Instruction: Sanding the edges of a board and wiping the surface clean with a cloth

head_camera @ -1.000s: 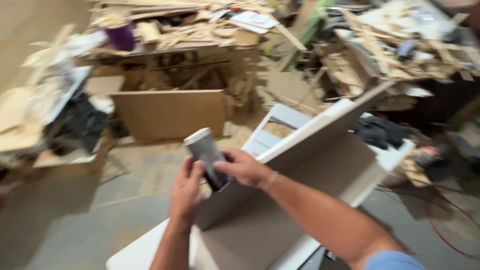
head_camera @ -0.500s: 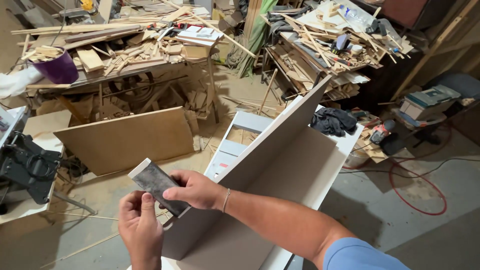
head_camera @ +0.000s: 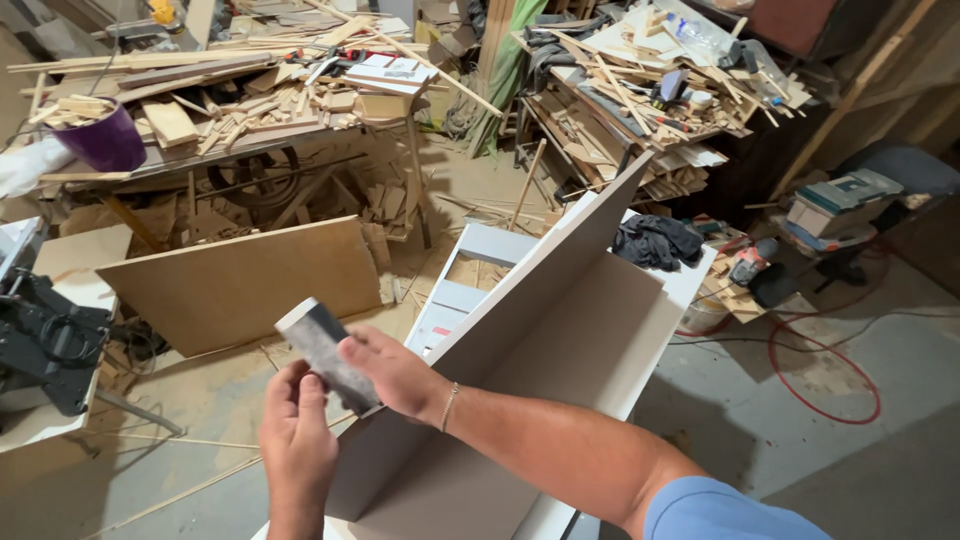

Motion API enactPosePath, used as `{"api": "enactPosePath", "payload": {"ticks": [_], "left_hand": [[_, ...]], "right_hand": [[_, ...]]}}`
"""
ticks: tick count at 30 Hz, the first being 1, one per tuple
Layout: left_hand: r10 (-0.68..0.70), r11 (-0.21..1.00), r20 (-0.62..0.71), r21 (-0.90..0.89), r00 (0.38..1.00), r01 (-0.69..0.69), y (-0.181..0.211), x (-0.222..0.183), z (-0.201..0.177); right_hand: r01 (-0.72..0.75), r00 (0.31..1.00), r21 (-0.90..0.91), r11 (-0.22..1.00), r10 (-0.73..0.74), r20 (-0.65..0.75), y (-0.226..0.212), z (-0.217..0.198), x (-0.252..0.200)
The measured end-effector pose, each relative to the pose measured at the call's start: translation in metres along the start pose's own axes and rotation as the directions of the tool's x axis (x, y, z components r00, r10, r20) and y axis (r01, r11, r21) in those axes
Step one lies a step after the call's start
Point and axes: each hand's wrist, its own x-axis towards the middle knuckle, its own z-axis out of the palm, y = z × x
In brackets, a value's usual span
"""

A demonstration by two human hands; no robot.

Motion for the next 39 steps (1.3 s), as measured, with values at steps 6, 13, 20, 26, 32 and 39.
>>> {"api": "enactPosePath", "payload": {"ticks": [6,13,20,26,32,39], "left_hand": [[-0.379,0.601,0.278,0.799,0.883,0.007,0.054,-0.013,0.017],[-0.387,0.296,0.395,0.909,0.833,-0.294,0.029,-0.05,0.04],[-0.398,0.288,0.52,0.853,0.756,-0.435,-0.084,-0.139,0.054],[0.359,0.101,0.485,0.829,0.797,-0.55,-0.284,-0.267,0.094],[0.775,0.076,0.313,0.817,0.549,-0.572,-0.292,-0.321,0.143],[0.792,-0.065,0.401,0.805,0.461,-0.589,-0.237,-0.323,0.169]], "right_hand": [[0.085,0.968,0.07,0.994,-0.065,-0.242,-0.033,-0.03,-0.068],[0.092,0.957,-0.077,0.993,-0.11,-0.269,-0.067,-0.099,-0.178],[-0.146,0.932,-0.07,0.987,0.113,-0.345,-0.063,-0.186,-0.281],[-0.172,0.886,-0.076,0.982,0.121,-0.447,-0.056,-0.273,-0.349],[-0.221,0.762,-0.037,0.975,0.149,-0.63,-0.022,-0.363,-0.394],[0.157,0.371,0.185,0.97,0.116,-0.921,-0.004,-0.499,-0.35]]}}
